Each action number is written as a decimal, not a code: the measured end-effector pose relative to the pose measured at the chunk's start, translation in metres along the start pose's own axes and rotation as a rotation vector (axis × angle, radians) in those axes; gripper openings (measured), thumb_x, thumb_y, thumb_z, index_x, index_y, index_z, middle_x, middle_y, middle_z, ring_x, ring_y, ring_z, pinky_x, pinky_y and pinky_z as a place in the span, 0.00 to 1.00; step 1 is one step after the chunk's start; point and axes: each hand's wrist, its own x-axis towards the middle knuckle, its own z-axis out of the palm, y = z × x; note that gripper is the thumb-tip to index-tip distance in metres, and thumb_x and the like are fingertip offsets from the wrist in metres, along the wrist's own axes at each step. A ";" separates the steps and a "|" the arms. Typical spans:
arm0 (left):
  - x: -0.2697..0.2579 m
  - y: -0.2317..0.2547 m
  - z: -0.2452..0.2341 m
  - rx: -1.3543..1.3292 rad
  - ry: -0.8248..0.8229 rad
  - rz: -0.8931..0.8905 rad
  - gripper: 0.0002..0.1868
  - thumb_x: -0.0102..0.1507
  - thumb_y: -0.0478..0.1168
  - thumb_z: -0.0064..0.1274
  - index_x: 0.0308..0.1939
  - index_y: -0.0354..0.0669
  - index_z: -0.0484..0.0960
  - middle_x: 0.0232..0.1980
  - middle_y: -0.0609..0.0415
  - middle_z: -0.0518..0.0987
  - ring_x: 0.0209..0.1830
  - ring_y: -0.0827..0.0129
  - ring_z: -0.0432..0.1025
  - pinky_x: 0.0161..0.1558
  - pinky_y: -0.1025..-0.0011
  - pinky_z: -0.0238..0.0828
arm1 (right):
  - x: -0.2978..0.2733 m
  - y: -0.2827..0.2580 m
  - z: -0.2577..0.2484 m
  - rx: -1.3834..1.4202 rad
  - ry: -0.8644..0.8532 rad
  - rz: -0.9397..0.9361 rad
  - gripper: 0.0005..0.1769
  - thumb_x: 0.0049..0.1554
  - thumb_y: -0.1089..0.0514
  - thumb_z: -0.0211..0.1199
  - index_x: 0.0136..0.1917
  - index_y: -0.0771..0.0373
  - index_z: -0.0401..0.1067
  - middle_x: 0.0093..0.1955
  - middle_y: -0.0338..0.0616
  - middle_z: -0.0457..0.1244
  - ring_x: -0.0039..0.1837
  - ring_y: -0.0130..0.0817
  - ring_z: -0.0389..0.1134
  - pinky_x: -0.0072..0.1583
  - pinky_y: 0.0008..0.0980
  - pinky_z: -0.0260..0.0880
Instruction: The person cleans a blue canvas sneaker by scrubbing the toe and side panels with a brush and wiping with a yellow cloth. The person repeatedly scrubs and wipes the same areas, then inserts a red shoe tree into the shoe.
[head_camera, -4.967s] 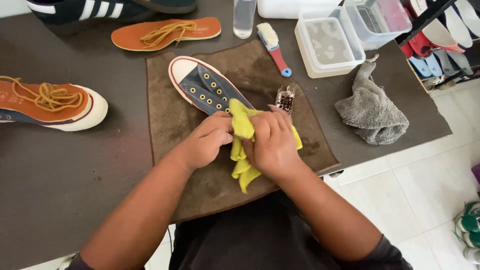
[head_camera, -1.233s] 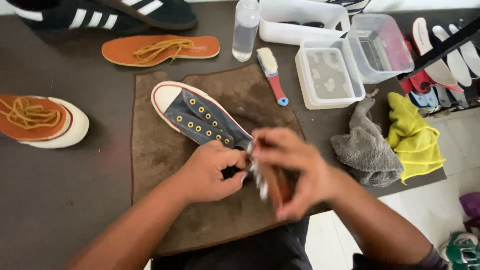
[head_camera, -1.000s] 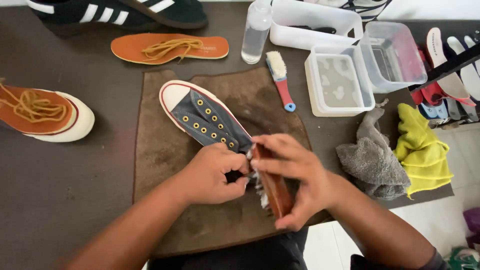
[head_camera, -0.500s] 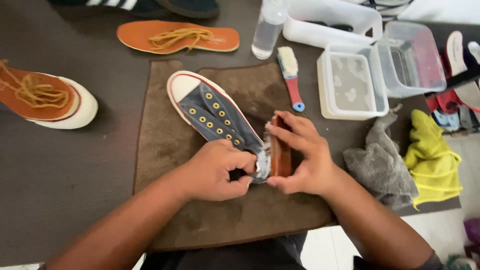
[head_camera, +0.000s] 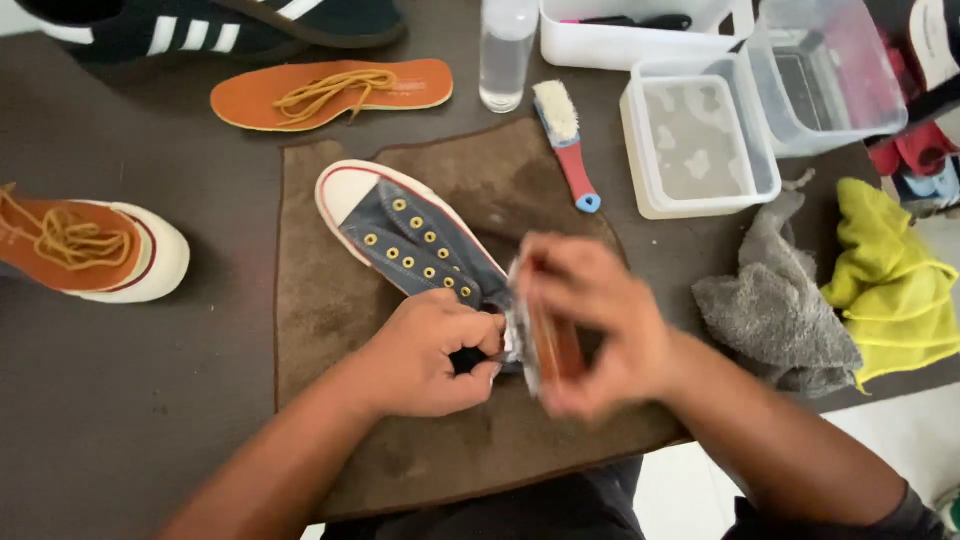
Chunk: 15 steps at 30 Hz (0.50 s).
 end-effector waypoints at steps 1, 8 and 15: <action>0.001 0.000 0.000 0.003 -0.011 0.005 0.10 0.53 0.35 0.54 0.30 0.54 0.68 0.23 0.67 0.64 0.20 0.65 0.57 0.38 0.69 0.57 | -0.005 0.006 0.006 -0.003 0.012 0.002 0.48 0.50 0.27 0.64 0.73 0.59 0.66 0.74 0.60 0.59 0.75 0.57 0.65 0.75 0.56 0.64; -0.001 0.001 -0.005 0.024 -0.052 -0.007 0.09 0.54 0.37 0.52 0.27 0.52 0.66 0.19 0.63 0.61 0.18 0.63 0.60 0.37 0.68 0.58 | -0.010 -0.007 0.016 -0.010 -0.003 0.035 0.52 0.48 0.23 0.66 0.74 0.55 0.65 0.79 0.59 0.54 0.79 0.56 0.62 0.76 0.56 0.60; -0.001 -0.005 -0.002 0.057 -0.047 0.001 0.13 0.55 0.36 0.54 0.27 0.50 0.62 0.20 0.61 0.64 0.19 0.61 0.59 0.35 0.67 0.58 | -0.009 -0.019 0.011 0.045 -0.091 -0.060 0.55 0.47 0.19 0.66 0.75 0.54 0.64 0.81 0.61 0.51 0.81 0.56 0.60 0.76 0.56 0.60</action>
